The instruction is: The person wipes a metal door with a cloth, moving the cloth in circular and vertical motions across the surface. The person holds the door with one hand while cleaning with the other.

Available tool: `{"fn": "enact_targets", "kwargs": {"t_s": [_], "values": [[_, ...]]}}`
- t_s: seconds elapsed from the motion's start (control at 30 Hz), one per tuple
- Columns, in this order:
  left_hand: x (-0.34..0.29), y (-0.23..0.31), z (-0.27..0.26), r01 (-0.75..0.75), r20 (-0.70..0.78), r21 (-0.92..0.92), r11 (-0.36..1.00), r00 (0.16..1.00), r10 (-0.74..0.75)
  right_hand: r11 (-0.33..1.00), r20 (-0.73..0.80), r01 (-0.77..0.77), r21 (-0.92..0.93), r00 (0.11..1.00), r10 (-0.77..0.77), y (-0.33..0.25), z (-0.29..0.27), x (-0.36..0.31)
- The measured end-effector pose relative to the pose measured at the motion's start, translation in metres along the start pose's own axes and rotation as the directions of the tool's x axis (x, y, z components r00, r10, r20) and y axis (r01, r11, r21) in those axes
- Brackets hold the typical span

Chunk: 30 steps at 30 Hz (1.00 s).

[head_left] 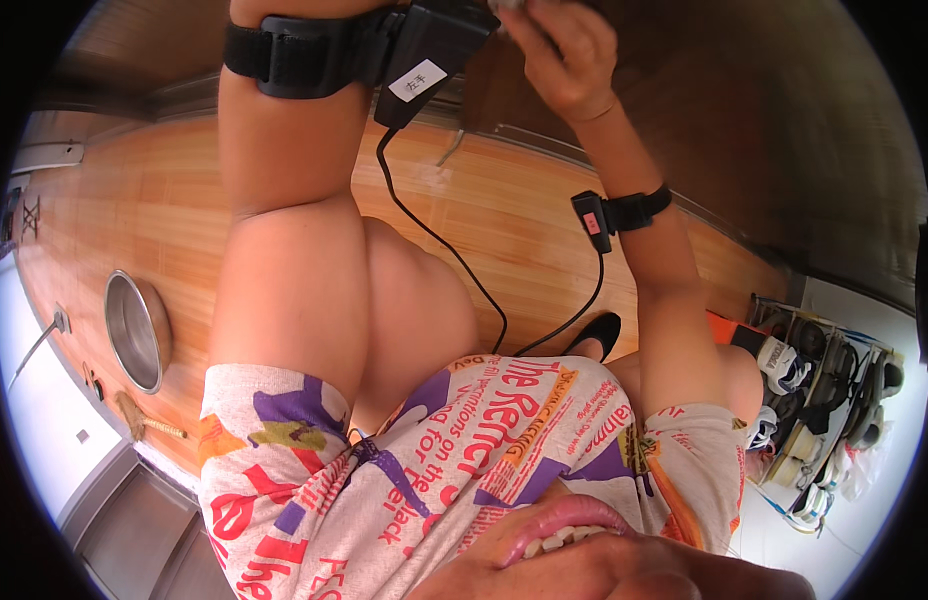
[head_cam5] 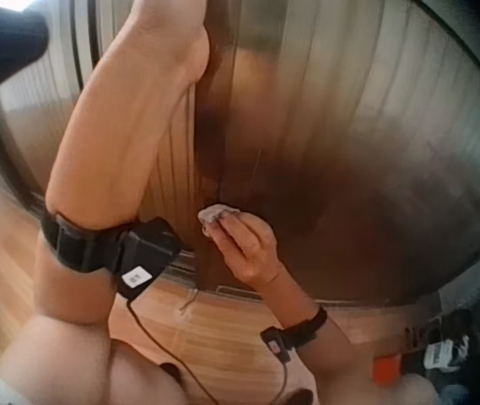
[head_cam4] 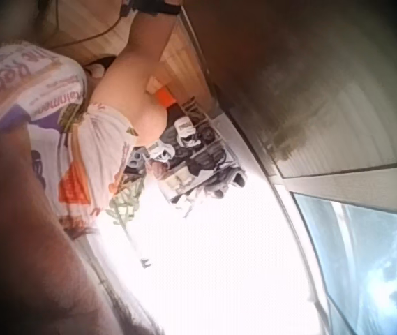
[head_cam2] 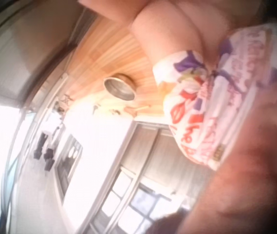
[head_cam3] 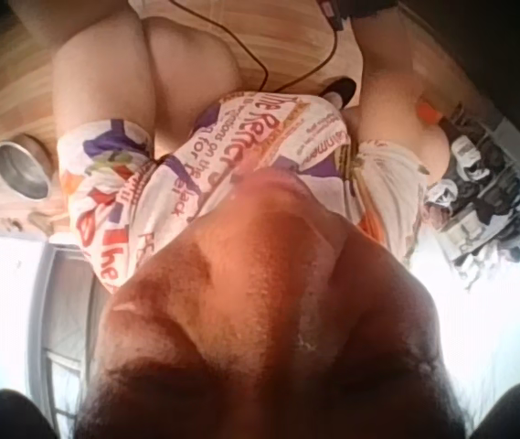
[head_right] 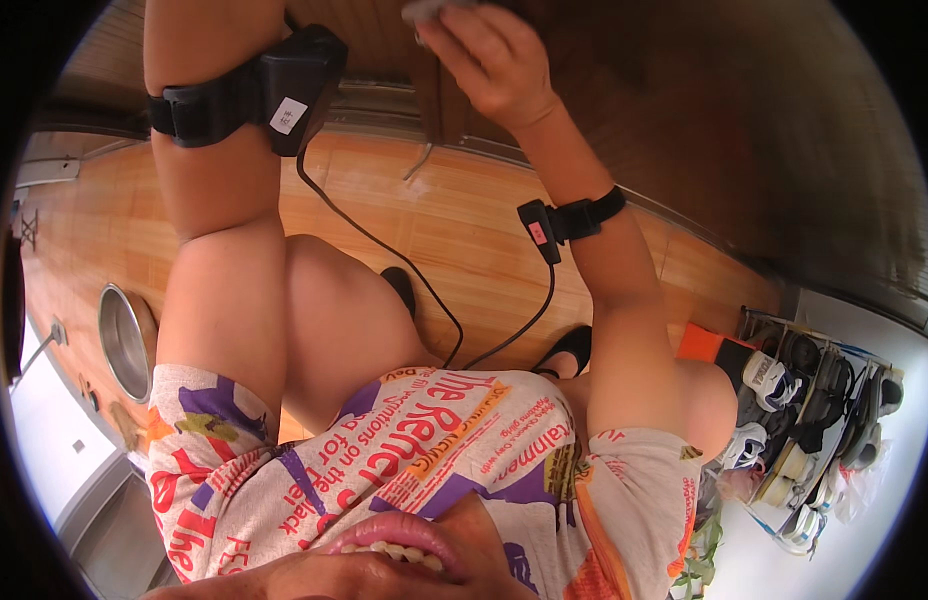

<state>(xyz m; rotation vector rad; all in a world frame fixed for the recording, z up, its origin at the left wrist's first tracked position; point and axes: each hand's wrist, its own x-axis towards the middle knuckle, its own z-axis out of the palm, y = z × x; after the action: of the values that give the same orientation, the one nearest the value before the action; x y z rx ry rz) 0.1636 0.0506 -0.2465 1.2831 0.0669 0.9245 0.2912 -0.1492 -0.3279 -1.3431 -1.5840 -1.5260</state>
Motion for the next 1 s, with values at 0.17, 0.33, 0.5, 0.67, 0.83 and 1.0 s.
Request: {"fn": "enact_targets", "kwargs": {"t_s": [0.17, 0.33, 0.5, 0.67, 0.83, 1.0], "values": [[0.009, -0.006, -0.004, 0.004, -0.014, 0.031, 1.0, 1.0, -0.003, 0.982, 0.447, -0.093, 0.162, 0.895, 0.011, -0.061, -0.004, -0.143], [0.017, -0.017, -0.006, -0.009, -0.058, 0.06, 0.998, 0.998, 0.013, 0.974, 0.725, -0.131, 0.183, 0.688, -0.044, -0.121, -0.004, -0.253], [0.044, 0.028, 0.038, -0.082, -0.111, 0.05, 0.995, 0.99, 0.087, 0.952, 0.702, -0.282, 0.12, 0.702, 0.12, -0.127, -0.011, -0.23], [0.09, 0.094, 0.133, -0.207, -0.134, -0.051, 0.977, 0.971, 0.198, 0.976, 0.407, -0.2, 0.082, 0.901, 0.151, -0.047, -0.033, -0.08], [0.076, 0.103, 0.165, -0.487, -0.037, -0.28, 0.828, 0.867, 0.497, 0.992, -0.04, 0.024, -0.122, 0.999, -0.029, 0.057, -0.053, 0.118], [0.075, 0.11, 0.147, -0.261, 0.053, -0.142, 0.955, 0.961, 0.27, 0.94, -0.197, -0.05, -0.337, 0.98, -0.019, 0.118, -0.069, 0.226]]}}
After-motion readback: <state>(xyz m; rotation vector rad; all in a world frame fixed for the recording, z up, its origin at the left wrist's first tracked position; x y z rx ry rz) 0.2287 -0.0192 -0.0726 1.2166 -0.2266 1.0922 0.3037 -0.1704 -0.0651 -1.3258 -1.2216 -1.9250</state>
